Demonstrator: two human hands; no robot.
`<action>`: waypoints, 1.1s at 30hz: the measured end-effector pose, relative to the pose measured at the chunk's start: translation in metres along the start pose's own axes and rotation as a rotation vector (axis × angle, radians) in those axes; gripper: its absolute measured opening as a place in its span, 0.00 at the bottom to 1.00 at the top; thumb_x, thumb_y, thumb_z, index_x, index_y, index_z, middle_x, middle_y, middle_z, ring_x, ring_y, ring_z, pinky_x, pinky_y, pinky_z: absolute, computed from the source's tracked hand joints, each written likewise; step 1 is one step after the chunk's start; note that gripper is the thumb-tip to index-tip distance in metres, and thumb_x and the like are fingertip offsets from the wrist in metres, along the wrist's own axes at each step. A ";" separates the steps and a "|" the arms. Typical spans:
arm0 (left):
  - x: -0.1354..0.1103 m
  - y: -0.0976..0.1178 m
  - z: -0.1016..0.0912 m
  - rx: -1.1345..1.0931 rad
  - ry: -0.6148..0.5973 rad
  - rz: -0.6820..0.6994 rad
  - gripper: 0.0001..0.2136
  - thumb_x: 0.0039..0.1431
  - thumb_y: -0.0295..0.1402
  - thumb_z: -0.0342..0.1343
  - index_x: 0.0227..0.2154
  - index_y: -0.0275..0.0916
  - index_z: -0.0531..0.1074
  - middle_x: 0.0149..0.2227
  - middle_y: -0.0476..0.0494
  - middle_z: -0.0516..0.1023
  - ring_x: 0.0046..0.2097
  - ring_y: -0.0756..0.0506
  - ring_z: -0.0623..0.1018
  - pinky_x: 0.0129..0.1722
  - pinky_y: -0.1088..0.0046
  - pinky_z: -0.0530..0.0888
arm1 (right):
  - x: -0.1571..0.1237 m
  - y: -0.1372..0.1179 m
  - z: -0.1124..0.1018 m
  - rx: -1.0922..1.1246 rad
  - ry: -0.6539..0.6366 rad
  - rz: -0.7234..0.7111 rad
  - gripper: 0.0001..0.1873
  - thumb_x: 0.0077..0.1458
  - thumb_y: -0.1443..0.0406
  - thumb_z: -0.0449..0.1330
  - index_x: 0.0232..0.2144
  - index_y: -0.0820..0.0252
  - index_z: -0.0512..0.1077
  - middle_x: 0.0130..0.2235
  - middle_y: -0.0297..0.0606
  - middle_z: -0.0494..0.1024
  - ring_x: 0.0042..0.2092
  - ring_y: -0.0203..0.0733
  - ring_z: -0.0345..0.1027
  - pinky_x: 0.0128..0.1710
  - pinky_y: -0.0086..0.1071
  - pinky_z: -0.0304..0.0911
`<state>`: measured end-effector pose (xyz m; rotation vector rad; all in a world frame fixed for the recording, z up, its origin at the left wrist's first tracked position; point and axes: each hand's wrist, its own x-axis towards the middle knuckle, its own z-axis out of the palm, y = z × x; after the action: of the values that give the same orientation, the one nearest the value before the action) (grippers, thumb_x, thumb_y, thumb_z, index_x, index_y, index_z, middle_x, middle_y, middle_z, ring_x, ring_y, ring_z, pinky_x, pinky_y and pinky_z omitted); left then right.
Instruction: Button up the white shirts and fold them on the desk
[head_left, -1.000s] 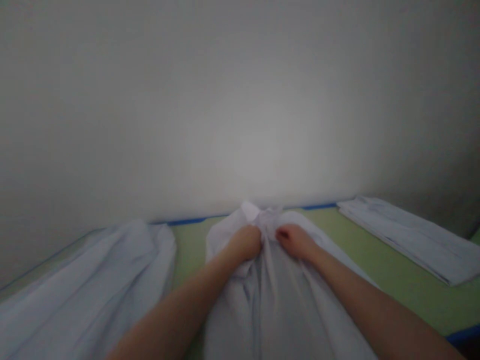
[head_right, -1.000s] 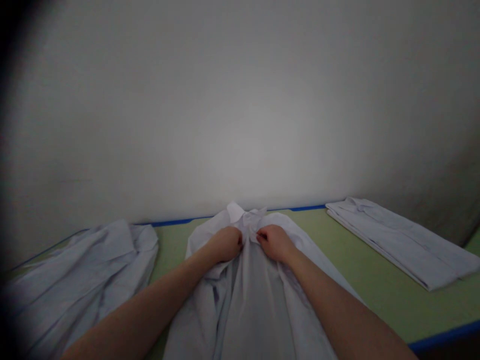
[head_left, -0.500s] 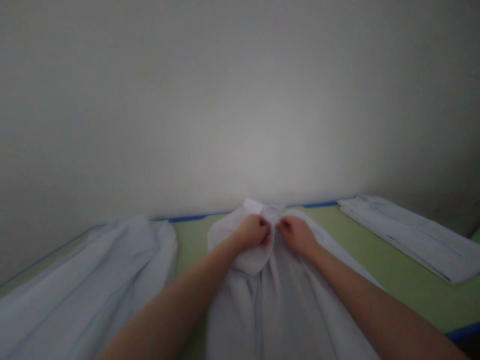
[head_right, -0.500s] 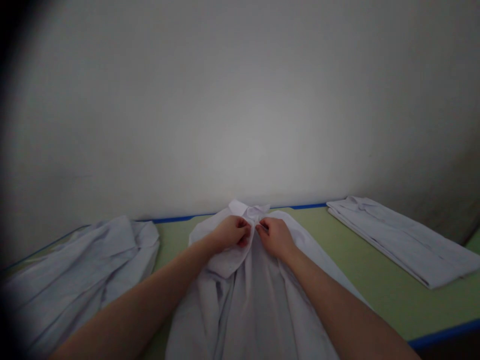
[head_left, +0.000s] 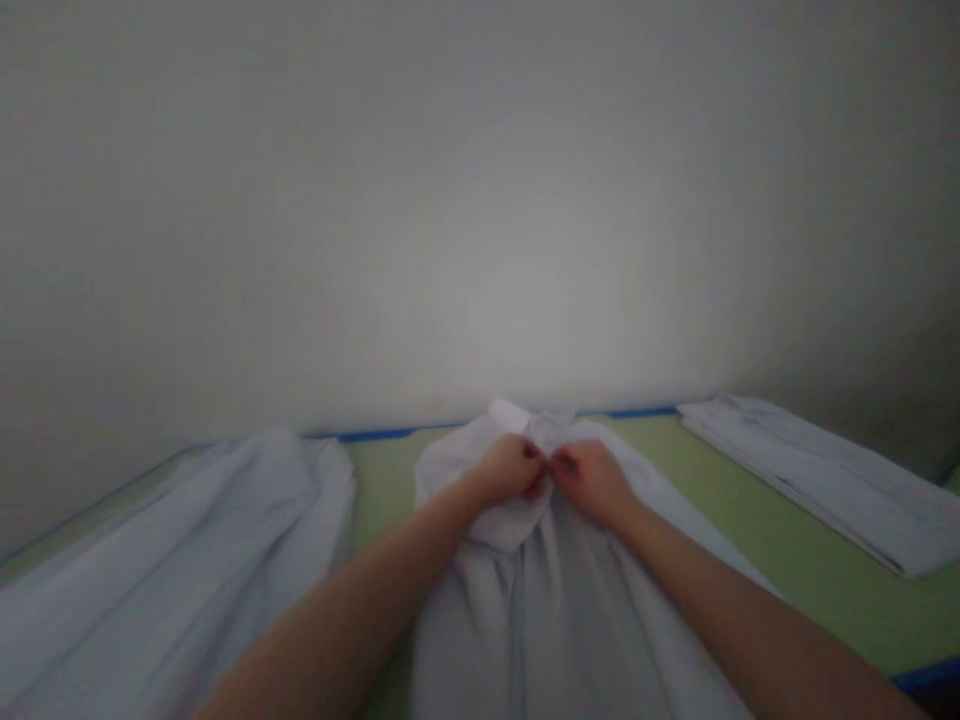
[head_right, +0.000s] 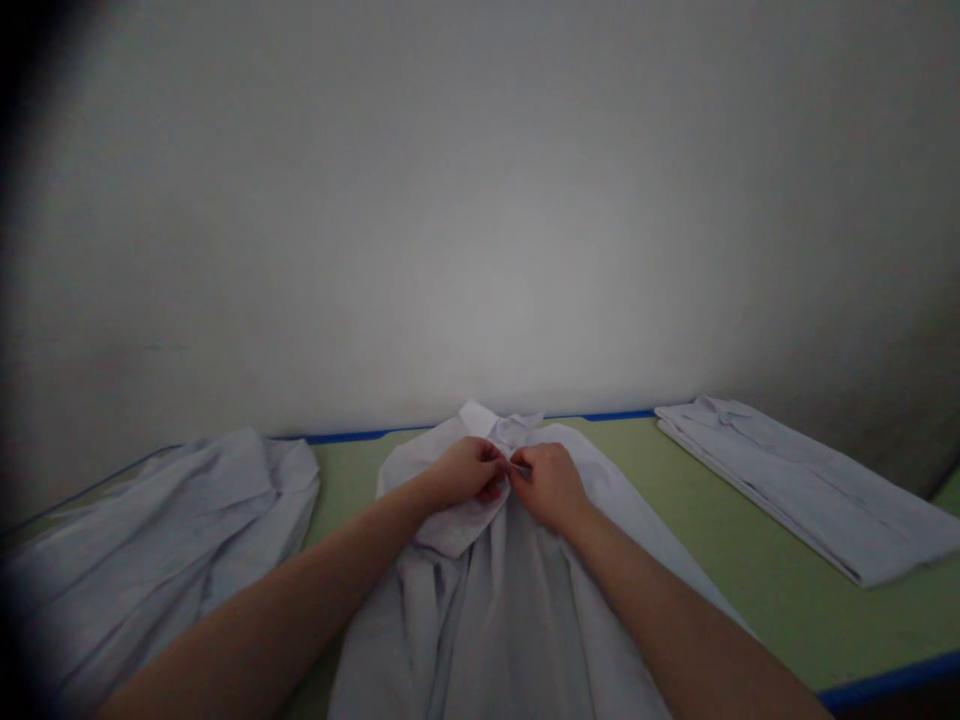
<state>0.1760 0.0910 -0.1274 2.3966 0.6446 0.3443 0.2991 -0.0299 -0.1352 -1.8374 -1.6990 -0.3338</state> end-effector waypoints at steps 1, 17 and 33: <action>0.001 -0.001 0.001 -0.008 0.004 -0.013 0.12 0.53 0.35 0.48 0.26 0.35 0.75 0.20 0.45 0.74 0.24 0.49 0.72 0.25 0.76 0.65 | 0.000 0.001 0.000 0.003 -0.008 -0.008 0.14 0.55 0.59 0.54 0.27 0.58 0.76 0.28 0.36 0.77 0.32 0.37 0.67 0.32 0.28 0.51; -0.002 0.003 0.000 -0.020 -0.017 -0.023 0.15 0.54 0.38 0.48 0.27 0.34 0.76 0.22 0.43 0.75 0.24 0.50 0.72 0.24 0.77 0.64 | -0.004 0.004 0.000 0.194 0.001 0.034 0.11 0.52 0.60 0.57 0.32 0.56 0.77 0.33 0.36 0.78 0.35 0.39 0.69 0.35 0.28 0.58; 0.006 -0.012 0.017 -0.244 -0.061 0.013 0.15 0.54 0.38 0.48 0.27 0.33 0.75 0.24 0.42 0.76 0.24 0.50 0.74 0.24 0.76 0.70 | 0.003 0.027 0.003 0.423 -0.211 0.168 0.12 0.52 0.61 0.55 0.25 0.64 0.72 0.27 0.35 0.75 0.29 0.36 0.65 0.31 0.28 0.58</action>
<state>0.1830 0.0937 -0.1474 2.1701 0.5276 0.3333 0.3252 -0.0260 -0.1430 -1.7198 -1.5852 0.2801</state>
